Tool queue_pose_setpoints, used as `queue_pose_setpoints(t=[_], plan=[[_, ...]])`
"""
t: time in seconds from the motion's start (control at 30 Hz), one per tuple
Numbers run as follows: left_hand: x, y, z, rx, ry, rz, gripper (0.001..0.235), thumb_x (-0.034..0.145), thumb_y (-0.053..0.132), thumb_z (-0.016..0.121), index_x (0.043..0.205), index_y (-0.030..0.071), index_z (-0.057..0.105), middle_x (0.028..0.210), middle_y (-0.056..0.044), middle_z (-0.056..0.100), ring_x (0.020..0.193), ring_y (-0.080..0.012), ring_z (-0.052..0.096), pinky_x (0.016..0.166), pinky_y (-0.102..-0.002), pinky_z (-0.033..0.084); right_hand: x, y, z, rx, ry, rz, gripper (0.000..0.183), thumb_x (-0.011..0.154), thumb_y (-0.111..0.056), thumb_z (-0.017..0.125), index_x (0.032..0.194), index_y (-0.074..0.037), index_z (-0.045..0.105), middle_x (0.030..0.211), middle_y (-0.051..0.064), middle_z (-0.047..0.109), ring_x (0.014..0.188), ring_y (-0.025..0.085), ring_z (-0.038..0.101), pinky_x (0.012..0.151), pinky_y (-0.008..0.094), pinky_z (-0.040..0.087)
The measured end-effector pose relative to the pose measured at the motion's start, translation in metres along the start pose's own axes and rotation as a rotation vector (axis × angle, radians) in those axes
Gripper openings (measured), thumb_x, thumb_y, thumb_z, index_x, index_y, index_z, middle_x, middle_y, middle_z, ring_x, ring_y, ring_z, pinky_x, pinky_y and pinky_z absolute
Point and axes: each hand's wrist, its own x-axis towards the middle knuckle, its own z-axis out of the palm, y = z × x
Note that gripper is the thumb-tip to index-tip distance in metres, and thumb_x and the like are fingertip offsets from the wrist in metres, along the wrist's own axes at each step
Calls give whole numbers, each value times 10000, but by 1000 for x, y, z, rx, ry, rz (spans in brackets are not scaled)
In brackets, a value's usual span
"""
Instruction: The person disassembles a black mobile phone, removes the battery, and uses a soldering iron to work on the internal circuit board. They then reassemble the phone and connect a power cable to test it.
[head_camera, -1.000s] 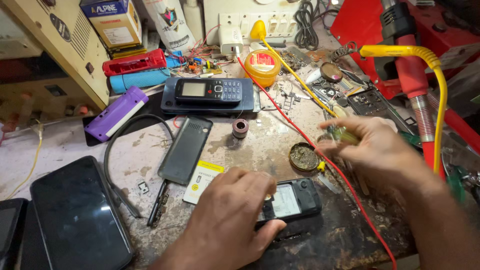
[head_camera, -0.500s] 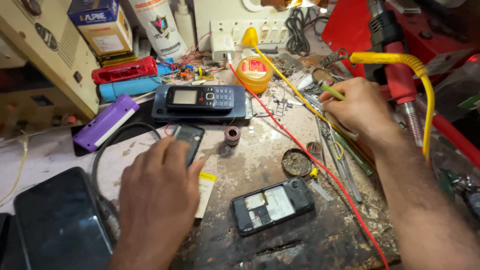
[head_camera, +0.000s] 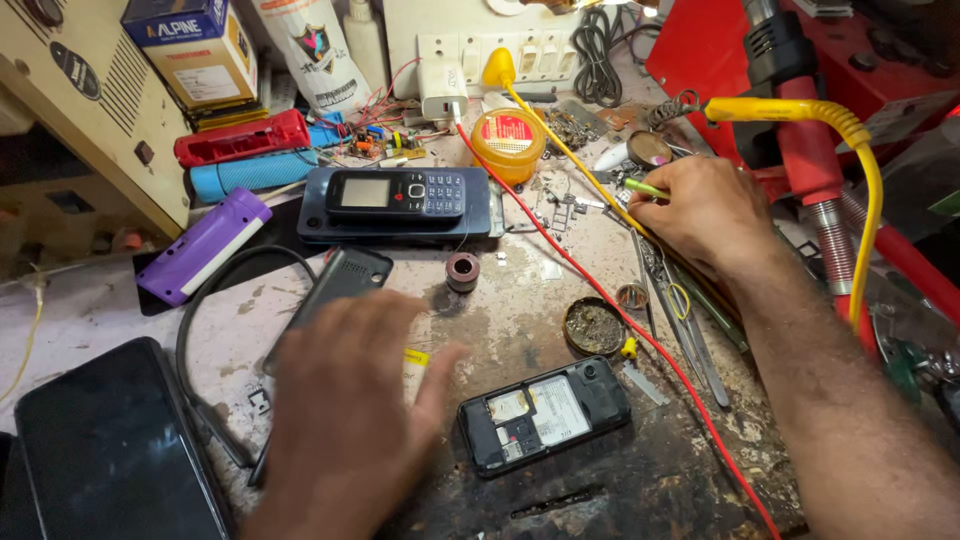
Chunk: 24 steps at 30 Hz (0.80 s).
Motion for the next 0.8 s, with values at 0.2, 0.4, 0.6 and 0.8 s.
queue_pose_setpoints(t=[0.2, 0.4, 0.6, 0.8], plan=[[-15, 14, 4, -367, -329, 237, 709, 798, 569, 859, 1219, 36, 658, 1101, -163, 678, 1092, -333, 606, 940, -489, 452, -2, -9, -4, -132, 70, -78, 279, 927, -350, 597, 1080, -193, 770, 986, 175, 747, 908, 383, 709, 807, 551, 537], [-17, 13, 3, -479, -384, 279, 588, 715, 362, 878, 1143, 49, 625, 1083, -134, 658, 1073, -367, 604, 893, -478, 454, -64, -53, -11, 358, -176, -448, 216, 867, -246, 637, 1017, -121, 731, 865, 120, 767, 758, 287, 701, 679, 441, 578], [-15, 13, -8, -459, -387, 273, 602, 684, 292, 883, 1150, 17, 617, 1064, -146, 660, 1047, -361, 609, 891, -470, 463, -93, -67, -4, 372, -60, -848, 272, 826, -242, 761, 1038, -72, 760, 870, 112, 750, 737, 246, 694, 669, 355, 543], [-17, 9, -9, -420, -457, 262, 626, 716, 323, 876, 1196, 21, 612, 1098, -158, 646, 1082, -369, 608, 920, -485, 454, -90, -40, -10, 1107, -312, -300, 317, 995, -125, 635, 1272, -75, 780, 808, -57, 570, 687, 34, 467, 571, 199, 381]])
